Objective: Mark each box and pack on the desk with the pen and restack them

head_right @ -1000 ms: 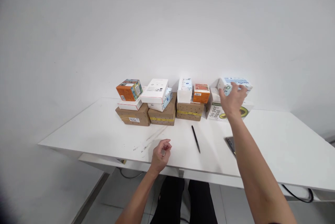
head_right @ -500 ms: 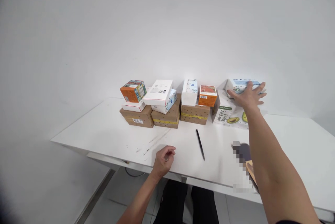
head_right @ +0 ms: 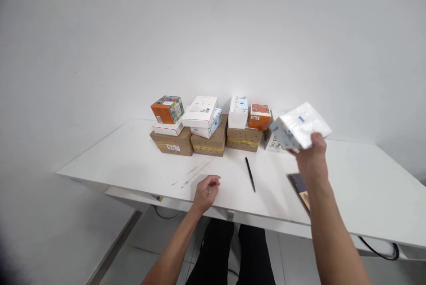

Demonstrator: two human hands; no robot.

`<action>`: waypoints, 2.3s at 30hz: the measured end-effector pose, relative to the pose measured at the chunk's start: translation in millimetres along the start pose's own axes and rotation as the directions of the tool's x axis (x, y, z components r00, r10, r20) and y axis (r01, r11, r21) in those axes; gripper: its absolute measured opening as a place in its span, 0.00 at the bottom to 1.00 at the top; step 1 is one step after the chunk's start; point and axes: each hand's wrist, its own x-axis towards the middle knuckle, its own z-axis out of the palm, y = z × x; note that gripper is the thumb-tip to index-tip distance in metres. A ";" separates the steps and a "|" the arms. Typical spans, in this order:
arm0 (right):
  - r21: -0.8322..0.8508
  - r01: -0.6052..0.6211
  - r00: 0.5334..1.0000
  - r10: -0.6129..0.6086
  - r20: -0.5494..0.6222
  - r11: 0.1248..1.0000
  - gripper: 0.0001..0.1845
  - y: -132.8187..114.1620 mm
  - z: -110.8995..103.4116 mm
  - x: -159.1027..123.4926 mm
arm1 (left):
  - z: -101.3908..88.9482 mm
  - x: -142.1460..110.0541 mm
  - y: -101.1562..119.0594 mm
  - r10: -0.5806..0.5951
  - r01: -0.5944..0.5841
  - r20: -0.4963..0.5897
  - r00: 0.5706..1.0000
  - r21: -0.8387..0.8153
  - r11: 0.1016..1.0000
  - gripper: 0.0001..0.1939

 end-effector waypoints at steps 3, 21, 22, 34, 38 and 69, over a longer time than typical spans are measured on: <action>0.421 -0.432 0.889 0.297 0.349 0.798 0.32 9.7 18.1 -65.6 | -3.4 1.1 -0.5 -0.077 0.072 -0.029 0.997 -0.135 0.988 0.14; -0.247 -0.331 0.807 0.409 0.425 0.911 0.41 101.4 80.6 -134.6 | -6.1 2.7 0.5 -0.164 0.180 0.085 0.983 -0.265 0.947 0.29; -0.236 -0.319 0.821 0.392 0.416 0.918 0.41 103.2 82.9 -137.4 | -6.2 2.6 -0.1 -0.158 0.173 0.077 0.984 -0.273 0.946 0.29; -0.165 -0.236 0.894 0.280 0.349 0.958 0.37 110.4 92.6 -147.7 | -11.8 2.6 1.2 -0.166 0.195 0.103 0.981 -0.483 0.854 0.31; -0.064 -0.253 0.894 0.258 0.365 0.965 0.35 112.5 96.2 -145.2 | -11.9 2.5 1.9 -0.206 0.229 0.104 0.973 -0.555 0.800 0.36; -0.166 0.232 0.910 -0.154 0.384 0.958 0.37 106.9 78.2 -143.1 | -6.1 10.0 -12.9 -0.334 0.124 -0.234 0.913 -0.621 0.774 0.25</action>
